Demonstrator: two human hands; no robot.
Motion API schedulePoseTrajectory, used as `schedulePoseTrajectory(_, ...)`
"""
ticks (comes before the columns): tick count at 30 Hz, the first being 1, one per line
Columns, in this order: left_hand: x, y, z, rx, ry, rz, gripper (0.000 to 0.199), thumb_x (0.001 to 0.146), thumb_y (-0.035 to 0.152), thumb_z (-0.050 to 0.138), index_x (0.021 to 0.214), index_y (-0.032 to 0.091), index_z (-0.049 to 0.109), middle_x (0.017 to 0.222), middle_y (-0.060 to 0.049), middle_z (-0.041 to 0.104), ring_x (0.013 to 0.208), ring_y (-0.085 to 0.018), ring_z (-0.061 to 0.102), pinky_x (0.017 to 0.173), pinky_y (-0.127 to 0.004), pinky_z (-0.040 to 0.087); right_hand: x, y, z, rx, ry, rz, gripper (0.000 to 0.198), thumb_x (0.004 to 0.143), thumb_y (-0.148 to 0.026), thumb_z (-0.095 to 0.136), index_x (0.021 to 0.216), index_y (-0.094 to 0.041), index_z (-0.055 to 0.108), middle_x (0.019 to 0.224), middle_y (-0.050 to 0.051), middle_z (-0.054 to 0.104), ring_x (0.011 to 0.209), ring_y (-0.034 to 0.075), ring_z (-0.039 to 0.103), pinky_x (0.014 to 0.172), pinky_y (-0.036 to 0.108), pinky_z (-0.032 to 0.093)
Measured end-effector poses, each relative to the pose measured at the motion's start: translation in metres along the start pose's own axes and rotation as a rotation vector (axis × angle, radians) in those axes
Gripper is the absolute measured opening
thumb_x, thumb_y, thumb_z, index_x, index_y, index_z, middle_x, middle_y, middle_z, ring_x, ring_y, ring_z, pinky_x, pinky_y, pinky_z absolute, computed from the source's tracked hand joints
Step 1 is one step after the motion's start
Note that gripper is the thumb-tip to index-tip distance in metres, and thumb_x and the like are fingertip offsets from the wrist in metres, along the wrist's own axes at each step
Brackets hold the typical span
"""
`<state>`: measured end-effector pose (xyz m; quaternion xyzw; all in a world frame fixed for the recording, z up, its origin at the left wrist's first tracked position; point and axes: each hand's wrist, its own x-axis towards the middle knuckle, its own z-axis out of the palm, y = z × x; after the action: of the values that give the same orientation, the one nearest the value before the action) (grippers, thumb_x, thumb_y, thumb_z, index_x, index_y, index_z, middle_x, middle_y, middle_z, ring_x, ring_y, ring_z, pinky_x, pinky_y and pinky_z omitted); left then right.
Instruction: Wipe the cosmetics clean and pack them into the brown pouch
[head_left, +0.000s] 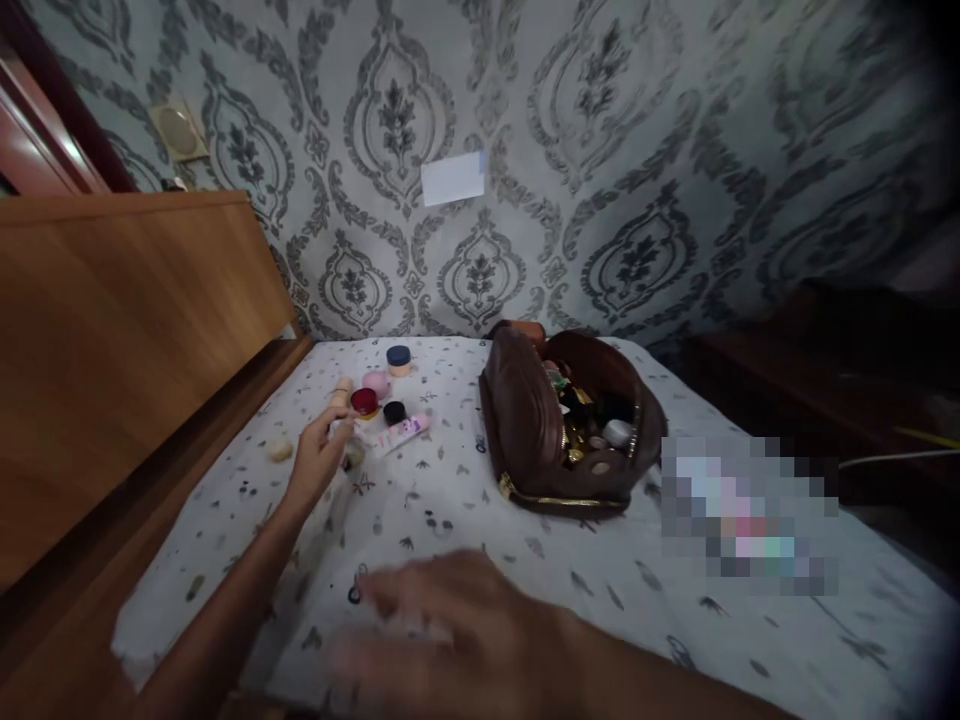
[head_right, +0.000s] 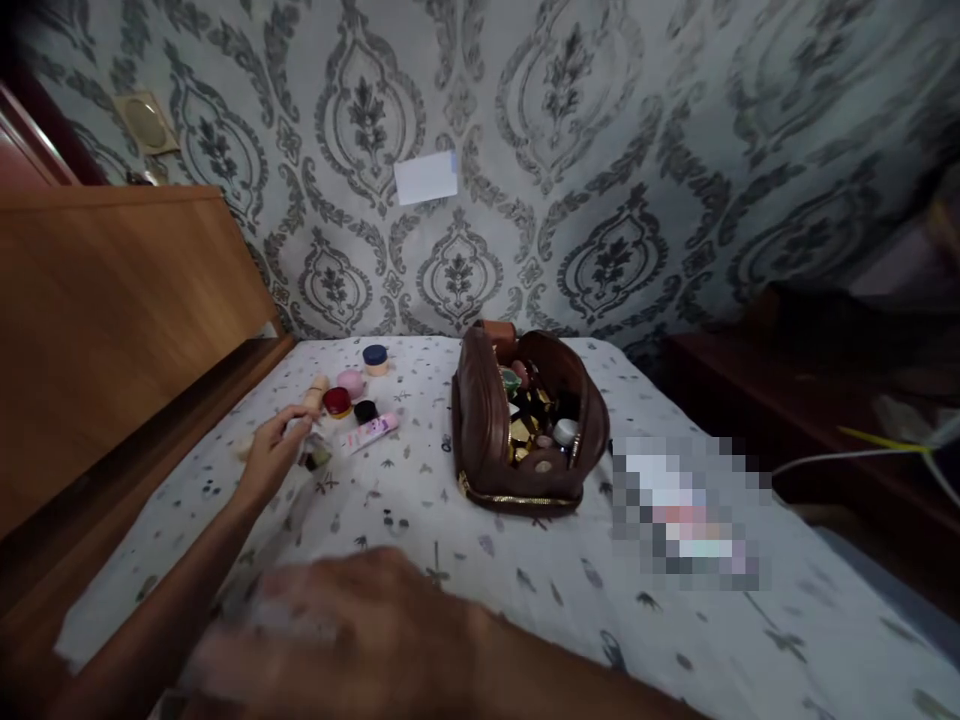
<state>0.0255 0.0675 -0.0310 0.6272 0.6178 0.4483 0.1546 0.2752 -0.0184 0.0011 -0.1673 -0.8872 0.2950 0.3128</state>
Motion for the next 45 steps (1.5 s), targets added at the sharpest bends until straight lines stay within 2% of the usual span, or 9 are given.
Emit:
schedulePoseTrajectory(4, 0.013, 0.0, 0.02, 0.164, -0.118, 0.081, 0.034, 0.092, 0.04, 0.043, 0.109, 0.016, 0.061, 0.102, -0.007, 0.069, 0.076, -0.019, 0.065, 0.068, -0.03, 0.053, 0.001, 0.038, 0.014, -0.026, 0.234, 0.083, 0.029, 0.1, -0.022, 0.042, 0.121, -0.018, 0.06, 0.099, 0.009, 0.067, 0.09, 0.017, 0.065, 0.078, 0.03, 0.055)
schedulePoseTrajectory(7, 0.015, 0.003, 0.045, 0.317, -0.231, 0.14, 0.029, 0.091, 0.034, 0.05, 0.111, 0.015, 0.058, 0.119, -0.014, 0.065, 0.112, -0.028, 0.06, 0.095, -0.04, 0.048, -0.003, 0.072, 0.023, 0.064, 0.352, 0.268, 0.023, 0.096, -0.021, 0.046, 0.111, -0.017, 0.063, 0.092, 0.007, 0.066, 0.077, 0.016, 0.064, 0.064, 0.027, 0.052)
schedulePoseTrajectory(12, 0.015, 0.001, 0.067, 0.566, -0.381, 0.133, 0.02, 0.089, 0.024, 0.054, 0.104, 0.012, 0.056, 0.112, -0.022, 0.062, 0.111, -0.036, 0.058, 0.087, -0.047, 0.05, -0.018, 0.1, 0.029, 0.207, 0.432, 0.434, 0.021, 0.093, -0.023, 0.046, 0.104, -0.017, 0.063, 0.083, 0.004, 0.063, 0.067, 0.015, 0.065, 0.057, 0.025, 0.048)
schedulePoseTrajectory(19, 0.018, 0.011, 0.051, 0.633, -0.608, 0.277, 0.023, 0.09, 0.023, 0.053, 0.111, 0.013, 0.055, 0.117, -0.019, 0.057, 0.113, -0.034, 0.054, 0.094, -0.048, 0.046, -0.03, 0.111, 0.025, 0.002, 0.437, 0.396, 0.026, 0.092, -0.015, 0.048, 0.114, -0.019, 0.061, 0.092, 0.005, 0.063, 0.076, 0.016, 0.063, 0.076, 0.032, 0.052)
schedulePoseTrajectory(25, -0.014, 0.028, 0.027, 0.321, -0.982, 0.463, 0.034, 0.091, 0.021, 0.058, 0.124, 0.027, 0.056, 0.12, -0.006, 0.057, 0.117, -0.022, 0.052, 0.098, -0.032, 0.045, -0.041, 0.114, 0.024, -0.126, 0.242, 0.378, 0.058, 0.085, -0.025, 0.069, 0.138, -0.017, 0.047, 0.118, 0.013, 0.057, 0.086, 0.021, 0.062, 0.08, 0.037, 0.054)
schedulePoseTrajectory(31, -0.036, 0.018, 0.02, 0.109, -0.721, 0.249, 0.052, 0.092, 0.039, 0.058, 0.14, 0.027, 0.043, 0.13, -0.009, 0.053, 0.12, -0.026, 0.051, 0.103, -0.04, 0.042, -0.039, 0.103, 0.025, -0.206, 0.117, 0.409, 0.049, 0.081, -0.03, 0.076, 0.124, -0.015, 0.056, 0.113, 0.013, 0.064, 0.095, 0.024, 0.063, 0.085, 0.038, 0.051)
schedulePoseTrajectory(35, -0.047, 0.025, 0.029, 0.006, -0.389, 0.18, 0.03, 0.099, 0.036, 0.041, 0.124, 0.023, 0.052, 0.102, -0.003, 0.061, 0.091, -0.019, 0.058, 0.083, -0.033, 0.047, -0.035, 0.098, 0.024, -0.236, 0.122, 0.448, 0.026, 0.083, -0.024, 0.074, 0.105, -0.017, 0.061, 0.099, 0.008, 0.066, 0.086, 0.02, 0.061, 0.077, 0.031, 0.047)
schedulePoseTrajectory(39, -0.064, 0.044, 0.051, 0.042, -0.316, 0.32, 0.024, 0.101, 0.033, 0.039, 0.089, 0.021, 0.056, 0.079, 0.0, 0.054, 0.075, -0.017, 0.053, 0.071, -0.03, 0.044, -0.034, 0.099, 0.024, -0.208, 0.152, 0.48, 0.019, 0.082, -0.023, 0.074, 0.093, -0.017, 0.06, 0.088, 0.005, 0.064, 0.081, 0.019, 0.058, 0.072, 0.029, 0.042)
schedulePoseTrajectory(45, -0.078, 0.048, 0.081, 0.386, -0.38, 0.649, 0.024, 0.101, 0.027, 0.038, 0.089, 0.02, 0.057, 0.092, -0.007, 0.058, 0.088, -0.022, 0.053, 0.075, -0.034, 0.045, -0.033, 0.103, 0.026, -0.204, 0.179, 0.509, 0.022, 0.077, -0.012, 0.07, 0.075, -0.019, 0.05, 0.078, 0.001, 0.058, 0.073, 0.017, 0.052, 0.067, 0.027, 0.037)
